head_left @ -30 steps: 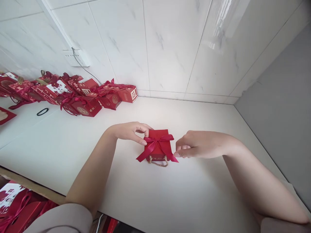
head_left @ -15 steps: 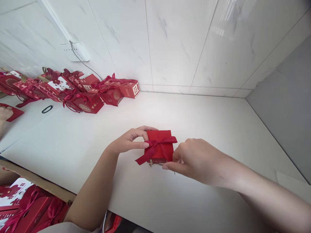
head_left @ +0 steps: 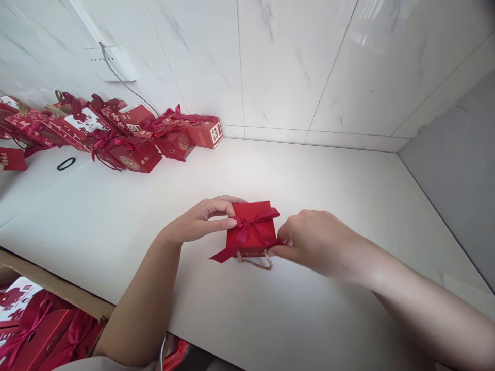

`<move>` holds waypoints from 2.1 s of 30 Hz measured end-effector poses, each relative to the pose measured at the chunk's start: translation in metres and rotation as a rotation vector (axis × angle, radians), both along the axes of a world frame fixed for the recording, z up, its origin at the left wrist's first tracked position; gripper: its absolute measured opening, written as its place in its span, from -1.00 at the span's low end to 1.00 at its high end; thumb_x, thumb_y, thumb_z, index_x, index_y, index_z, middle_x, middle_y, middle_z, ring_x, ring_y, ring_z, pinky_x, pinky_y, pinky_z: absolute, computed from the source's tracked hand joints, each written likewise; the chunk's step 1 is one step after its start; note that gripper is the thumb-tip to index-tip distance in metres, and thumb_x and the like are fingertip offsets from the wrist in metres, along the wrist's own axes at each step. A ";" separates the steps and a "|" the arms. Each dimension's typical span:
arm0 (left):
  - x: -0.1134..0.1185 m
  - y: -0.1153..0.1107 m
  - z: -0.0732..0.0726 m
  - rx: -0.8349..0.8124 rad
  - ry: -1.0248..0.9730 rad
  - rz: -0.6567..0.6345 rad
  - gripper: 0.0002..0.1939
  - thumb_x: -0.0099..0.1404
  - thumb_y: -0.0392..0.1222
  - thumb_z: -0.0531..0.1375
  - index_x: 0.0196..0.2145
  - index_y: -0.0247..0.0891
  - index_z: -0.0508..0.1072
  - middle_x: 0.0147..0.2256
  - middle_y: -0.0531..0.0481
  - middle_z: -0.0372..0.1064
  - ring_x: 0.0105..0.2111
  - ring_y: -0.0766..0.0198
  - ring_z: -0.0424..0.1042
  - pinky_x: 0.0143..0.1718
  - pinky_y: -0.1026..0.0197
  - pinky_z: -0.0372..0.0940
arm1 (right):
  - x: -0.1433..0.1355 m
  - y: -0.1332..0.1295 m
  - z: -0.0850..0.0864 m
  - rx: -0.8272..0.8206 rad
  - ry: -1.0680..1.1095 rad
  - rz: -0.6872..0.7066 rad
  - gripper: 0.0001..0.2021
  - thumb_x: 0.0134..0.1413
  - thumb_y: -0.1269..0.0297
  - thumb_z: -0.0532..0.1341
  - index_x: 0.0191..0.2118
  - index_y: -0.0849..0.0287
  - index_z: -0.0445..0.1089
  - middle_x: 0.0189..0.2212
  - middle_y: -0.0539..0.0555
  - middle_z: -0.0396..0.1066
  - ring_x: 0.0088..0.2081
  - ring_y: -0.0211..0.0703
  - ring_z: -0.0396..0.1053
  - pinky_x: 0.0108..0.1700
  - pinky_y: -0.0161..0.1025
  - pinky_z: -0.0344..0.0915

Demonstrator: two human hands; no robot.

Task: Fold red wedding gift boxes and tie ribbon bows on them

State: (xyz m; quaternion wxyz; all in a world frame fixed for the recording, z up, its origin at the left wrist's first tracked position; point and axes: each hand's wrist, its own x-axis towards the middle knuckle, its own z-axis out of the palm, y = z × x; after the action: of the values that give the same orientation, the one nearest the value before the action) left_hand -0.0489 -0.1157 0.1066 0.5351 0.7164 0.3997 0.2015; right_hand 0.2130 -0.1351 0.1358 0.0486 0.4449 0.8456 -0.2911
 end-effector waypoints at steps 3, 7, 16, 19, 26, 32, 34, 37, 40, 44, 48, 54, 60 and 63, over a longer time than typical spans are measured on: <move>-0.002 0.001 0.000 0.013 -0.002 0.022 -0.77 0.32 -0.04 0.19 -0.37 -0.25 0.46 0.17 -0.11 0.27 0.13 0.00 0.30 0.15 0.00 0.22 | 0.003 0.011 0.000 -0.131 0.037 -0.059 -0.62 0.11 0.15 0.18 -0.65 0.15 0.15 -0.69 -0.07 0.16 -0.68 -0.34 -0.02 -0.60 -0.27 -0.12; -0.002 0.001 -0.002 -0.010 -0.025 0.007 -0.77 0.31 -0.04 0.19 -0.39 -0.24 0.47 0.18 -0.10 0.26 0.19 -0.02 0.23 0.20 -0.01 0.15 | 0.013 0.017 0.004 -0.378 0.263 0.017 -0.71 0.18 0.13 0.13 -0.50 0.13 0.38 -0.49 0.00 0.40 -0.50 -0.24 0.29 -0.52 -0.31 0.08; 0.009 0.004 -0.017 -0.068 -0.143 0.089 -0.66 0.37 -0.02 0.11 -0.47 -0.29 0.35 0.15 -0.09 0.28 0.00 0.10 0.36 0.02 0.09 0.25 | 0.015 0.015 0.001 -0.224 0.162 0.240 -0.70 0.28 0.21 0.02 -0.50 0.14 0.21 -0.57 -0.07 0.18 -0.60 -0.32 0.02 -0.56 -0.30 -0.03; 0.018 0.004 -0.024 0.001 -0.164 0.190 -0.63 0.37 0.00 0.11 -0.49 -0.29 0.37 0.08 -0.09 0.33 -0.02 0.11 0.37 0.02 0.10 0.25 | 0.015 0.014 0.000 -0.218 0.165 0.264 -0.71 0.28 0.25 0.00 -0.50 0.14 0.17 -0.57 -0.07 0.17 -0.60 -0.32 0.01 -0.56 -0.31 -0.03; 0.030 0.002 -0.031 0.161 -0.203 0.400 -0.60 0.35 -0.03 0.14 -0.58 -0.28 0.30 -0.05 -0.10 0.38 -0.02 0.13 0.36 0.07 0.11 0.25 | 0.013 0.012 -0.004 -0.194 0.205 0.262 -0.67 0.31 0.25 -0.03 -0.52 0.15 0.07 -0.61 -0.08 0.07 -0.62 -0.33 -0.04 -0.56 -0.30 -0.08; 0.027 0.003 -0.032 0.169 -0.229 0.379 -0.60 0.35 -0.08 0.15 -0.60 -0.30 0.28 -0.06 -0.10 0.35 -0.02 0.17 0.37 0.07 0.14 0.25 | 0.015 0.013 -0.005 -0.147 0.168 0.276 -0.64 0.34 0.19 -0.06 -0.52 0.15 0.00 -0.61 -0.08 0.02 -0.62 -0.33 -0.07 -0.57 -0.30 -0.08; 0.026 0.004 -0.032 0.172 -0.216 0.366 -0.59 0.35 -0.08 0.15 -0.61 -0.30 0.25 -0.08 -0.10 0.35 -0.03 0.18 0.36 0.08 0.15 0.24 | 0.016 0.014 -0.005 -0.142 0.152 0.290 -0.64 0.34 0.19 -0.07 -0.51 0.15 -0.01 -0.61 -0.08 0.00 -0.62 -0.32 -0.08 -0.57 -0.29 -0.09; 0.026 0.004 -0.031 0.177 -0.179 0.348 -0.58 0.35 -0.08 0.15 -0.61 -0.30 0.23 -0.09 -0.10 0.34 -0.06 0.19 0.35 0.06 0.16 0.22 | 0.018 0.014 -0.004 -0.139 0.123 0.298 -0.66 0.33 0.21 -0.05 -0.51 0.15 0.00 -0.62 -0.08 -0.01 -0.62 -0.31 -0.08 -0.57 -0.28 -0.10; 0.025 0.004 -0.032 0.157 -0.161 0.333 -0.57 0.36 -0.06 0.14 -0.61 -0.30 0.21 -0.11 -0.09 0.34 -0.10 0.20 0.34 0.01 0.17 0.21 | 0.018 0.015 -0.004 -0.135 0.088 0.299 -0.66 0.31 0.23 -0.03 -0.52 0.15 0.01 -0.62 -0.07 0.02 -0.62 -0.31 -0.07 -0.56 -0.27 -0.08; 0.026 0.003 -0.033 0.101 -0.201 0.337 -0.56 0.35 -0.03 0.14 -0.61 -0.31 0.23 -0.09 -0.08 0.32 -0.11 0.21 0.32 -0.03 0.18 0.21 | 0.019 0.014 -0.007 -0.077 0.047 0.308 -0.63 0.33 0.22 -0.05 -0.54 0.15 -0.01 -0.63 -0.07 0.04 -0.62 -0.30 -0.07 -0.55 -0.26 -0.07; 0.023 0.004 -0.033 0.030 -0.301 0.338 -0.59 0.35 -0.04 0.14 -0.59 -0.31 0.32 -0.07 -0.07 0.33 -0.08 0.18 0.33 -0.01 0.14 0.21 | 0.022 0.008 -0.007 0.116 0.026 0.265 -0.59 0.37 0.18 -0.09 -0.56 0.15 0.02 -0.63 -0.04 0.14 -0.62 -0.28 0.00 -0.54 -0.24 -0.09; 0.011 0.008 -0.035 -0.051 -0.343 0.232 -0.60 0.29 -0.06 0.21 -0.62 -0.33 0.35 0.00 -0.10 0.34 -0.11 0.15 0.37 -0.06 0.13 0.25 | 0.013 -0.009 0.003 0.432 0.040 0.269 -0.77 0.31 0.35 0.05 -0.40 0.14 0.30 -0.57 -0.01 0.31 -0.56 -0.20 0.20 -0.46 -0.22 0.01; 0.015 0.006 -0.037 -0.092 -0.352 0.205 -0.59 0.30 -0.05 0.20 -0.62 -0.33 0.44 -0.01 -0.13 0.36 -0.14 0.16 0.40 -0.11 0.15 0.29 | 0.004 -0.015 -0.002 0.487 0.031 0.328 -0.79 0.27 0.41 0.12 -0.42 0.18 0.32 -0.60 -0.02 0.30 -0.59 -0.22 0.20 -0.46 -0.23 0.03; 0.021 0.004 -0.037 -0.103 -0.386 0.265 -0.59 0.31 -0.02 0.19 -0.60 -0.33 0.44 -0.04 -0.12 0.37 -0.21 0.20 0.40 -0.17 0.15 0.29 | 0.004 -0.013 -0.008 0.474 0.036 0.332 -0.79 0.23 0.50 0.10 -0.43 0.18 0.31 -0.62 -0.03 0.27 -0.60 -0.26 0.17 -0.45 -0.26 0.02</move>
State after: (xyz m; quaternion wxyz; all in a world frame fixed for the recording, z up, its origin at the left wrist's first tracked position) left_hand -0.0282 -0.1115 0.0693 0.6063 0.5776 0.3906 0.3824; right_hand 0.2165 -0.1482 0.1280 -0.0247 0.2942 0.9520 -0.0811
